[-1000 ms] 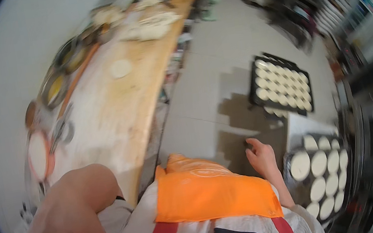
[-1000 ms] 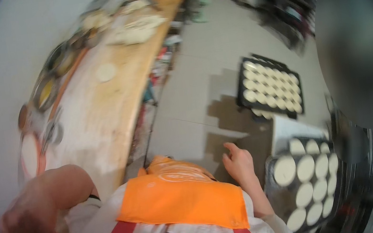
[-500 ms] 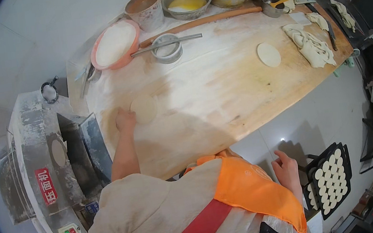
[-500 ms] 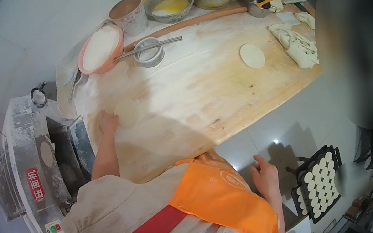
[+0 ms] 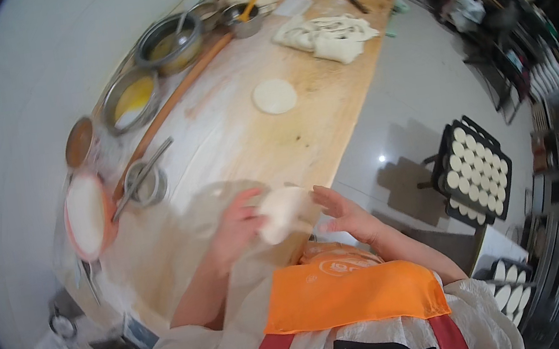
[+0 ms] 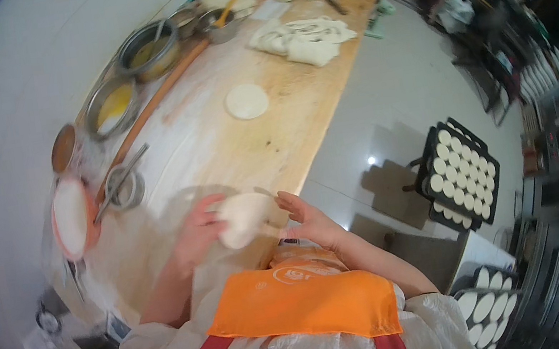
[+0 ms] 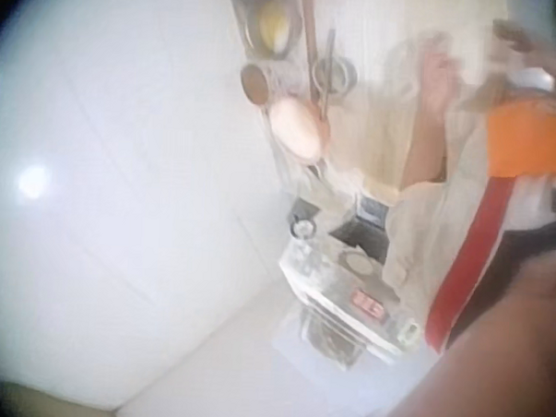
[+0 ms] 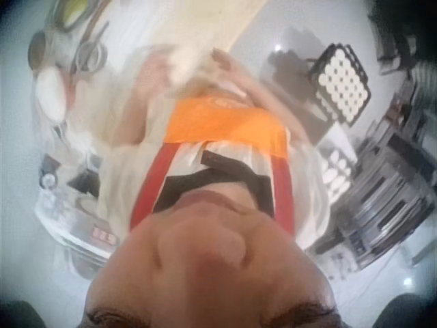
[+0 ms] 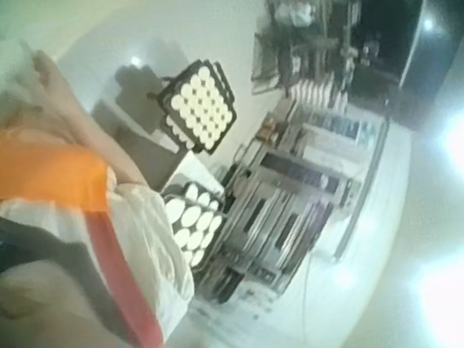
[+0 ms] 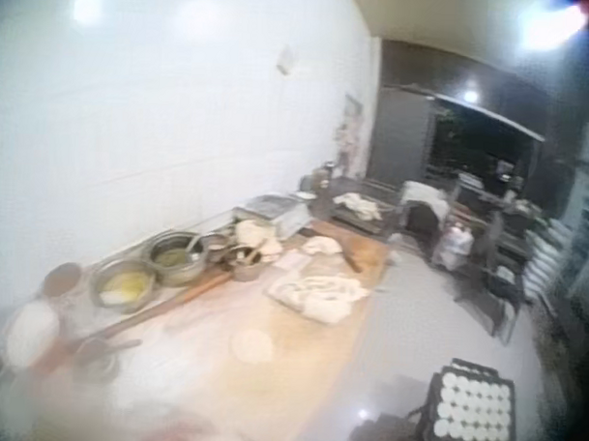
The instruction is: The person processes dough by feeding it through a flattening machine several times, rolling it out with a rolling pin, cutting out circles with a metal ring, and placing the circles onto greased baking trays.
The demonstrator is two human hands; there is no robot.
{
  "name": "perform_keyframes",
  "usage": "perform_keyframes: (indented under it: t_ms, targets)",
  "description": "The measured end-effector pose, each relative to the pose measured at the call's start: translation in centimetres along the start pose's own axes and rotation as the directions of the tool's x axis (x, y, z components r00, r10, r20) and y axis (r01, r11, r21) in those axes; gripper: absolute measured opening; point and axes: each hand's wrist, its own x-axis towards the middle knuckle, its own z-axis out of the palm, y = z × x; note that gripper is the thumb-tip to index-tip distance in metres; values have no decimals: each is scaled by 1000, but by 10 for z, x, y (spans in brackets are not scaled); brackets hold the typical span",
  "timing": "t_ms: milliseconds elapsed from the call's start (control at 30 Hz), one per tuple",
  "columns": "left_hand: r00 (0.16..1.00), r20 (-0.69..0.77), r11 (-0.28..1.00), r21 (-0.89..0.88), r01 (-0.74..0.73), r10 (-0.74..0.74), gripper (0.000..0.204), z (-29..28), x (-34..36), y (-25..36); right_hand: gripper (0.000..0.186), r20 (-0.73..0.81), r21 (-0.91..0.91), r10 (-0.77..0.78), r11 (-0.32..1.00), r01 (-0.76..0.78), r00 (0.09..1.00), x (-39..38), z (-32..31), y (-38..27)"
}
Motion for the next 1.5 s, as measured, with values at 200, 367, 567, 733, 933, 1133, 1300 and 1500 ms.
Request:
perform_keyframes:
  t_ms: [200,367,567,733,933,1133,1300,1500]
  targets:
    - [959,-29,634,756,-164,283,53,39,200,-3,33,-457,141,193,980,-144,868,-68,-82,17]
    - [949,93,-685,713,147,301,53,-99,398,-66,29,-780,-209,129,869,-449,613,-196,-153,55]
    - [736,-672,786,410,461,-81,27,9,443,26,40,-989,-15,45,916,400,-140,-408,-146,75]
    - [965,-103,871,461,-169,241,42,114,331,28,45,-730,197,299,953,229,-615,-553,-145,208]
    - [600,799,946,231,-226,-52,54,403,121,-29,66,-922,-34,186,834,551,-339,-544,-147,194]
    - [-4,891,891,453,-36,-454,51,587,-138,-133,44,-743,-143,-163,986,-84,-649,-623,-127,199]
    - [-1,779,717,578,-389,-628,53,622,-214,-194,36,-510,94,85,995,42,-856,-738,-55,272]
    - [-93,583,557,699,-449,-807,34,577,-140,-176,38,-139,670,282,732,120,-949,-775,32,377]
